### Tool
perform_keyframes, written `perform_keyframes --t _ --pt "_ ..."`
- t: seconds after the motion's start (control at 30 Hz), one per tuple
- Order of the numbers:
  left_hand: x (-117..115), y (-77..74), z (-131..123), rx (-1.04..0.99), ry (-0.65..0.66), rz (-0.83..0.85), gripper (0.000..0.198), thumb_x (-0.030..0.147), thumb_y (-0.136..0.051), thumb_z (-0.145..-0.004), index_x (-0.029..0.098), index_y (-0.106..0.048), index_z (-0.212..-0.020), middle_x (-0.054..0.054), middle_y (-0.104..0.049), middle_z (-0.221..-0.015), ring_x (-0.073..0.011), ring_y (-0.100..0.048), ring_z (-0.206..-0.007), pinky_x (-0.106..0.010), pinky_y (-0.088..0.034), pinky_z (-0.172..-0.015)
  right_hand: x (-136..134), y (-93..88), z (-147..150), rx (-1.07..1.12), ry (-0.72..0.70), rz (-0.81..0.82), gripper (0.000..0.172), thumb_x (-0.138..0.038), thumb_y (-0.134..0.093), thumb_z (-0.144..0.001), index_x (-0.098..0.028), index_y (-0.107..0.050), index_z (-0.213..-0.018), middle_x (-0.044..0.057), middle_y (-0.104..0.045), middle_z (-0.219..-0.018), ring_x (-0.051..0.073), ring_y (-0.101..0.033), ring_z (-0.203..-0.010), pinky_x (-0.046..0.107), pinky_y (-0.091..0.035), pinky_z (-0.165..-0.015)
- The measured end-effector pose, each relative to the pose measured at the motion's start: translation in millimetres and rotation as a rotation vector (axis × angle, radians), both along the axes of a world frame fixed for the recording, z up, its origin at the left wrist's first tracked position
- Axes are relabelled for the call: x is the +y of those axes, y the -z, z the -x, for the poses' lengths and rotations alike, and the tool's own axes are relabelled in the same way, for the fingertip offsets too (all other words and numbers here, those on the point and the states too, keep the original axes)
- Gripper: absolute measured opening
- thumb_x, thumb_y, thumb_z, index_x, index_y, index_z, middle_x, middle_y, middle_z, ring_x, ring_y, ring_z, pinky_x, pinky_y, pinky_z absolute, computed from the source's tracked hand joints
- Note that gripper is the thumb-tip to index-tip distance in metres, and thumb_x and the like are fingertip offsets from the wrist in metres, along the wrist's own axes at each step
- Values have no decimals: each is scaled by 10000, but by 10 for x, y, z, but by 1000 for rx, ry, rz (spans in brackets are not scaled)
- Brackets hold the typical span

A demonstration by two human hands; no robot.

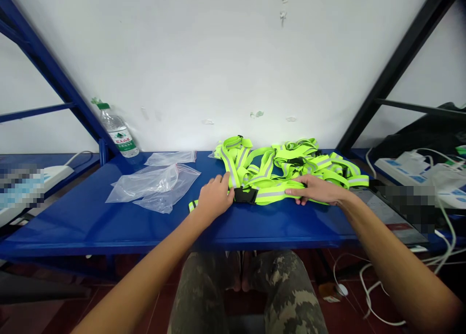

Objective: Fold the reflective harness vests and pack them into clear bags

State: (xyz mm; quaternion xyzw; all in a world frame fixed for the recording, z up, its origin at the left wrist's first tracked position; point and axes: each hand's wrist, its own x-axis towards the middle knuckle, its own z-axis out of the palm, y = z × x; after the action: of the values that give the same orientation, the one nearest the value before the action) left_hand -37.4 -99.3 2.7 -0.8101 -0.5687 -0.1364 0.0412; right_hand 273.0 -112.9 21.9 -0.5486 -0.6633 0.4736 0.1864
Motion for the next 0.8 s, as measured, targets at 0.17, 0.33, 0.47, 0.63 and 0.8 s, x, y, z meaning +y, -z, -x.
perform_keyframes --t 0.17,0.33,0.47,0.63,0.8 --pt "-90 -53 -256 36 432 -150 529 266 -398 -947 185 -419 -1469 -155 -467 -1488 -307 -395 -1392 -470 -329 -1125 -22 78 111 153 108 8 513 -510 -823 -677 -174 -680 -1038 24 -672 -699 160 -659 -644 302 -598 -667" --pt "-8 84 -339 35 543 30 851 733 -353 -896 167 -318 -1531 -189 -438 -1506 -352 -430 -1364 -508 -357 -1090 -45 114 8 213 185 39 392 -404 -898 -560 -155 -682 -771 20 -658 -696 131 -619 -645 241 -543 -597" --pt "11 155 -343 25 444 7 805 703 -265 -936 164 -329 -1531 -180 -539 -1405 -339 -504 -1260 -498 -403 -1023 -89 93 -173 117 87 82 339 -405 -858 -625 -146 -662 -722 9 -632 -630 99 -555 -543 213 -446 -500" --pt "-41 164 -408 21 364 -36 739 679 -278 -944 190 -431 -1477 -163 -590 -1332 -344 -529 -1197 -493 -430 -966 -126 43 -286 35 -110 177 366 -471 -770 -737 -125 -673 -666 13 -596 -523 80 -482 -424 208 -360 -417" --pt "-41 200 -420 -24 321 -23 734 674 -283 -946 194 -426 -1482 -162 -567 -1345 -356 -509 -1211 -506 -421 -976 -149 187 -143 329 197 116 326 -361 -869 -649 -138 -727 -838 43 -701 -657 141 -659 -611 230 -535 -589"
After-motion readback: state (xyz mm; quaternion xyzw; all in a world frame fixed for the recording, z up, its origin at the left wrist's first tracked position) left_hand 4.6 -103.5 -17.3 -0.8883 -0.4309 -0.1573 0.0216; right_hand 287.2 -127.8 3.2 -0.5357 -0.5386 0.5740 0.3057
